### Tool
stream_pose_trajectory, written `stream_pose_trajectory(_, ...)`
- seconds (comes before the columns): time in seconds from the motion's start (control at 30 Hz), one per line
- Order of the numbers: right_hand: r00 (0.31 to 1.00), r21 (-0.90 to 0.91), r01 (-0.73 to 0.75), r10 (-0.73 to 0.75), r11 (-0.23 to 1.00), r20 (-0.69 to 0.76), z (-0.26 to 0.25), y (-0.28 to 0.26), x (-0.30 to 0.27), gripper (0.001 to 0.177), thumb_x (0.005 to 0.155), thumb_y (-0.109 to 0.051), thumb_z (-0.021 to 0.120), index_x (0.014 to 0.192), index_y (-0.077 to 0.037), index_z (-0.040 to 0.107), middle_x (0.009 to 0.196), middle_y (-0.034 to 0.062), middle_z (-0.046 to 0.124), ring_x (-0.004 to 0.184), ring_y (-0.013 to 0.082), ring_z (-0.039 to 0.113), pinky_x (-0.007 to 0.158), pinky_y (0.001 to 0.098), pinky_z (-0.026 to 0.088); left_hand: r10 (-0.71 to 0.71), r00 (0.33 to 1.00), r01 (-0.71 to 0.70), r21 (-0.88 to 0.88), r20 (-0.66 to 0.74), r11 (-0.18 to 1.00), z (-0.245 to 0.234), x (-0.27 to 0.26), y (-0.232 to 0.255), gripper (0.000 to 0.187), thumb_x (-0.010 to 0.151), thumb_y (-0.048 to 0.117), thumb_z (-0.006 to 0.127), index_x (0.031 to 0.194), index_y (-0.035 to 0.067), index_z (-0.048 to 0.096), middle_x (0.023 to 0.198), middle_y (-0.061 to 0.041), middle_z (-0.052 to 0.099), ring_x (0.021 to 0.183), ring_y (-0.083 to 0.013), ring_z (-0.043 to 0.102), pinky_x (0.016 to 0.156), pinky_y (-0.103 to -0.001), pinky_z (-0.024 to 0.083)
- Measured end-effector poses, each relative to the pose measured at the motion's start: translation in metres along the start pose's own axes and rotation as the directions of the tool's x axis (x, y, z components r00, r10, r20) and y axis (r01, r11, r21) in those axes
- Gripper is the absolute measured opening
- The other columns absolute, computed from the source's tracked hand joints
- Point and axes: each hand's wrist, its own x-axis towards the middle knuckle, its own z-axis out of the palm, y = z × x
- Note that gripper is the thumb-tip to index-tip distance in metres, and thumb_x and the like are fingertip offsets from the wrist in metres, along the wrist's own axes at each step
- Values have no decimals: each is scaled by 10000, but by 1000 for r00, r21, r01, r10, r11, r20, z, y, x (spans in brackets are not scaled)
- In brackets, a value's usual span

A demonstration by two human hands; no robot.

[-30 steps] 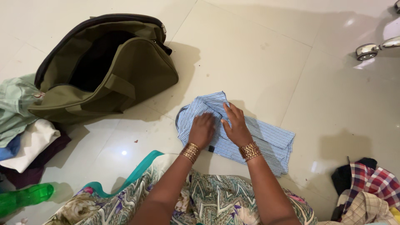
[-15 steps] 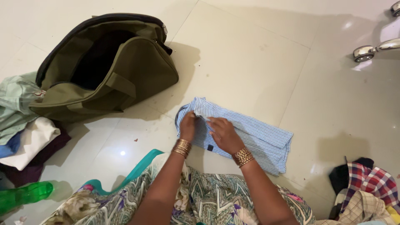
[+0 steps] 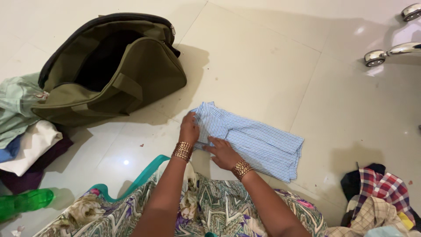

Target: The person folds a blue and white checkered shirt on the floor. They smooth the fabric, fold the sleeves and sides, and then fold the shirt in half before placing it into a green duffel bag.

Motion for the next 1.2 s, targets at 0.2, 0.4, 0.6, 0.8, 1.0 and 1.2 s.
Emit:
stream_pose_trajectory(0.2, 983, 112, -145, 157, 983, -100, -34, 18, -14, 507, 916, -254, 708, 1403, -177, 591, 1610, 123, 371, 1495, 322, 315, 1215, 481, 263, 172, 981, -163, 87, -95, 983, -8, -6, 25, 319, 901, 37, 636, 1218, 43, 601, 1199, -222, 642, 1102, -402, 628, 990, -463, 521)
stream_pose_trajectory(0.4, 854, 198, -243, 306, 950, -421, -103, 39, -76, 457, 964, -263, 674, 1399, -147, 601, 1554, 135, 468, 1453, 316, 386, 1170, 466, 346, 286, 923, -334, 171, 257, 927, 40, -25, 62, 382, 964, 126, 566, 1337, 44, 579, 1415, -181, 586, 1286, -350, 563, 1120, -450, 429)
stream_pose_trajectory(0.6, 758, 257, -345, 429, 903, -491, -85, 71, -131, 447, 942, -272, 676, 1355, -106, 631, 1461, 125, 568, 1397, 297, 508, 1170, 409, 400, 242, 868, -422, 387, 433, 820, 73, -20, 56, 578, 1032, 349, 404, 1544, 81, 377, 1618, -132, 360, 1521, -279, 278, 1242, -479, 197)
stream_pose_trajectory(0.8, 760, 316, -467, 557, 826, -335, -28, 126, -104, 526, 955, -275, 674, 1410, -43, 549, 1509, 182, 496, 1425, 339, 435, 1188, 428, 342, 213, 854, -442, 448, 474, 777, 81, -21, 42, 662, 1032, 454, 311, 1603, 123, 261, 1679, -108, 234, 1556, -256, 175, 1246, -495, 127)
stream_pose_trajectory(1.0, 840, 102, -361, 371, 927, -396, 1, 92, -28, 677, 996, -340, 572, 1521, 36, 369, 1615, 243, 340, 1524, 364, 286, 1244, 469, 244, 210, 852, -447, 461, 479, 766, 79, -19, 46, 674, 1032, 464, 318, 1613, 131, 246, 1683, -108, 228, 1559, -256, 168, 1250, -497, 119)
stream_pose_trajectory(1.2, 840, -44, -468, 428, 883, -334, 9, 74, -10, 744, 1035, -450, 435, 1595, -13, 212, 1680, 206, 149, 1559, 342, 130, 1244, 488, 119, 213, 862, -443, 482, 460, 756, 80, -19, 44, 666, 1037, 456, 323, 1618, 140, 246, 1690, -101, 232, 1566, -251, 172, 1254, -496, 121)
